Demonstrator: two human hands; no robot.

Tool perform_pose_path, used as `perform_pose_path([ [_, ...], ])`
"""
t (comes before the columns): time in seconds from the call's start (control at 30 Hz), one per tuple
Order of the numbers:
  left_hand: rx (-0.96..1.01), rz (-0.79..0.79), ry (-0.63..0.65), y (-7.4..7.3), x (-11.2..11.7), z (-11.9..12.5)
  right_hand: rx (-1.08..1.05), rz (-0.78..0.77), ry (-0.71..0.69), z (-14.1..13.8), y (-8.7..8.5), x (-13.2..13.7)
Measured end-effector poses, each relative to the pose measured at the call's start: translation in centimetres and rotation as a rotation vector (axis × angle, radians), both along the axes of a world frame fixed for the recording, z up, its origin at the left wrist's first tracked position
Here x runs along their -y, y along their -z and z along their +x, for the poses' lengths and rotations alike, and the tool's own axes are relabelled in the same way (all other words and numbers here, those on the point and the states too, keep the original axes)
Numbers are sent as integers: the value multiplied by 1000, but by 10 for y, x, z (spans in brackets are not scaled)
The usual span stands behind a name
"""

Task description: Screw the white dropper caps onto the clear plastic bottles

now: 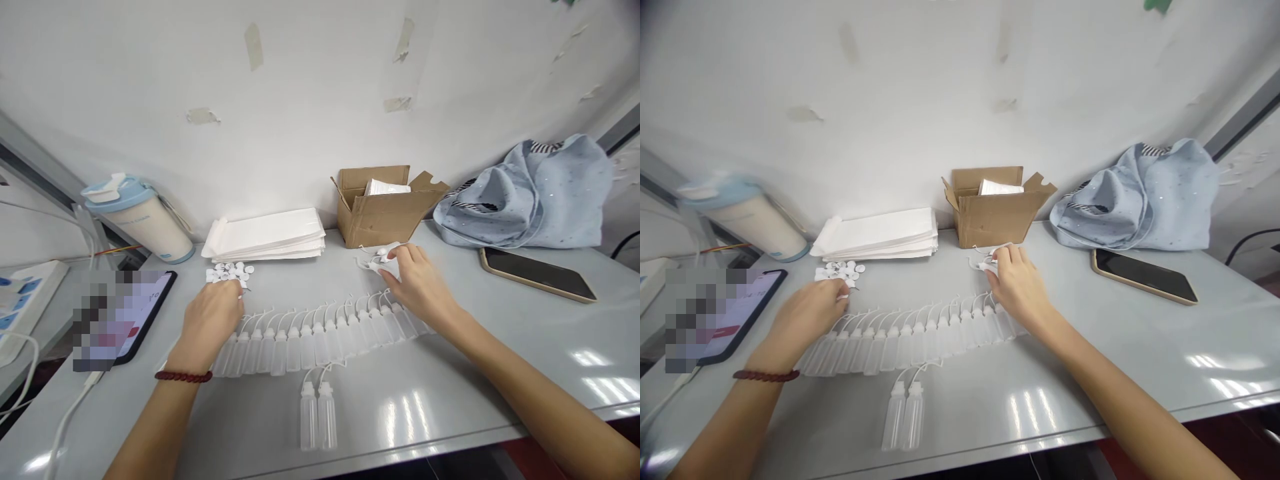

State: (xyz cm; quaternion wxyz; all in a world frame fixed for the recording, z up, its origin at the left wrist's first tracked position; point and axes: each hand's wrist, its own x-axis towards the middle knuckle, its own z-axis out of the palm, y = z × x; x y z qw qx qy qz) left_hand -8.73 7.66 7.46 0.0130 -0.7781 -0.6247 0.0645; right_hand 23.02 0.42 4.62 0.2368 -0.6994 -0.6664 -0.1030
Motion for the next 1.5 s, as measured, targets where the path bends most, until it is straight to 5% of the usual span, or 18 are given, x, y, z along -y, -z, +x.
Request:
perform_pose_path([
  [0.1,15,-15,-3,0,0,3,-221,27,-135,-13,-12,13],
  [0.23,114,63,3,3,1,8,-570,-313,-435,-46,-25,46],
  [0.4,326,109,42,6,7,22,-559,-598,-635,-83,-16,78],
  [0.73,497,141,183,11,20,37,-422,-710,-513,-103,5,82],
  [1.17,592,65,147,5,24,41,-441,-780,-544,-97,-6,77],
  [1.5,1109,-493,46,-13,35,40,-696,-790,-612,-74,-20,69],
])
